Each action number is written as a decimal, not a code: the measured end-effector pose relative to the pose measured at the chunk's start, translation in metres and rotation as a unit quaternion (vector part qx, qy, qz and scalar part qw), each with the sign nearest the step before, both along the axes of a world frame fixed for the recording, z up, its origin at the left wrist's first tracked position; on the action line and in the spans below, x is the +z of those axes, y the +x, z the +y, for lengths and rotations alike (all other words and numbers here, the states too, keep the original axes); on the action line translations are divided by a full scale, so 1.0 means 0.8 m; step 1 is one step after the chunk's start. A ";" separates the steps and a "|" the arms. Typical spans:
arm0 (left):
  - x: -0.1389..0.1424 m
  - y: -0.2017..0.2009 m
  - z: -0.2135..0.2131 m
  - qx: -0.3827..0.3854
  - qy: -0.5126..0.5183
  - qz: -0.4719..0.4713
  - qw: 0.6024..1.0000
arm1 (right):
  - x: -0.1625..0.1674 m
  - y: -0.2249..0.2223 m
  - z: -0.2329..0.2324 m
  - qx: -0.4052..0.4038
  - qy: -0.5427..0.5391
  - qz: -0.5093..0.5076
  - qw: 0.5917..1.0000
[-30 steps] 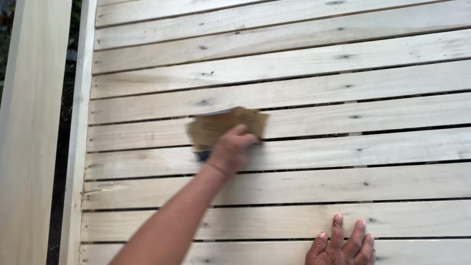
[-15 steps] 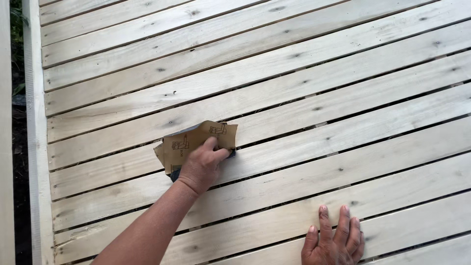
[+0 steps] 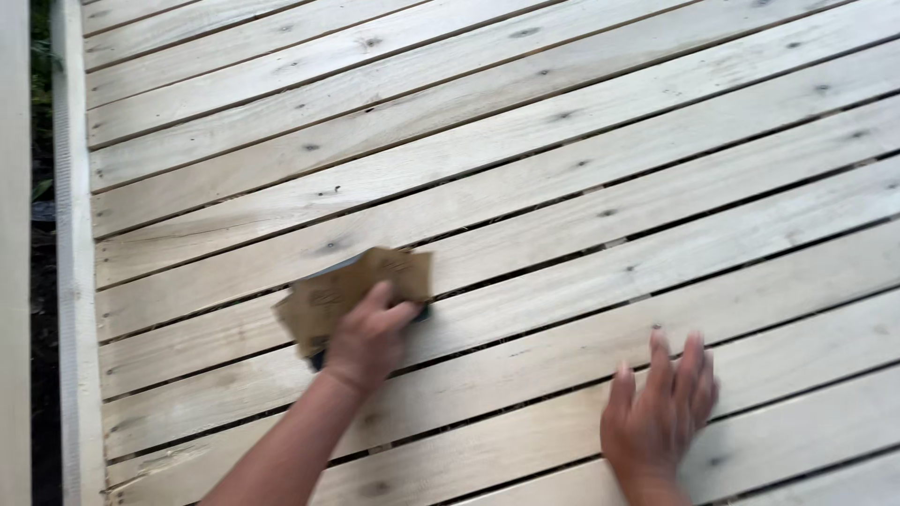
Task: The person sands a large slatted wooden furniture frame outdoors using sheets of sandpaper held by hand. They rub the sandpaper along the horizontal rails and side panels, then work across the slatted top surface section by section, steadying the frame with the other hand.
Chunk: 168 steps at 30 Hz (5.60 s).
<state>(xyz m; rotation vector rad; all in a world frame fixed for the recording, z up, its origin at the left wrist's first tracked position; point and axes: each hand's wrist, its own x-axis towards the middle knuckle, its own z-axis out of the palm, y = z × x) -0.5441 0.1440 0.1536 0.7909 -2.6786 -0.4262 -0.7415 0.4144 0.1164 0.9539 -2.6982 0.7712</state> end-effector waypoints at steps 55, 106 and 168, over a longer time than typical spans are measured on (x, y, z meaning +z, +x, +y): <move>-0.074 -0.219 -0.015 0.110 0.087 0.099 0.985 | -0.025 -0.042 -0.101 -0.103 0.140 -0.029 0.984; -0.104 0.100 -0.211 0.407 -0.018 0.153 0.900 | -0.014 0.043 -0.313 0.022 0.131 -0.030 0.991; -0.020 -0.074 -0.221 0.307 0.080 -0.117 0.941 | -0.010 0.028 -0.317 0.067 0.129 -0.050 0.988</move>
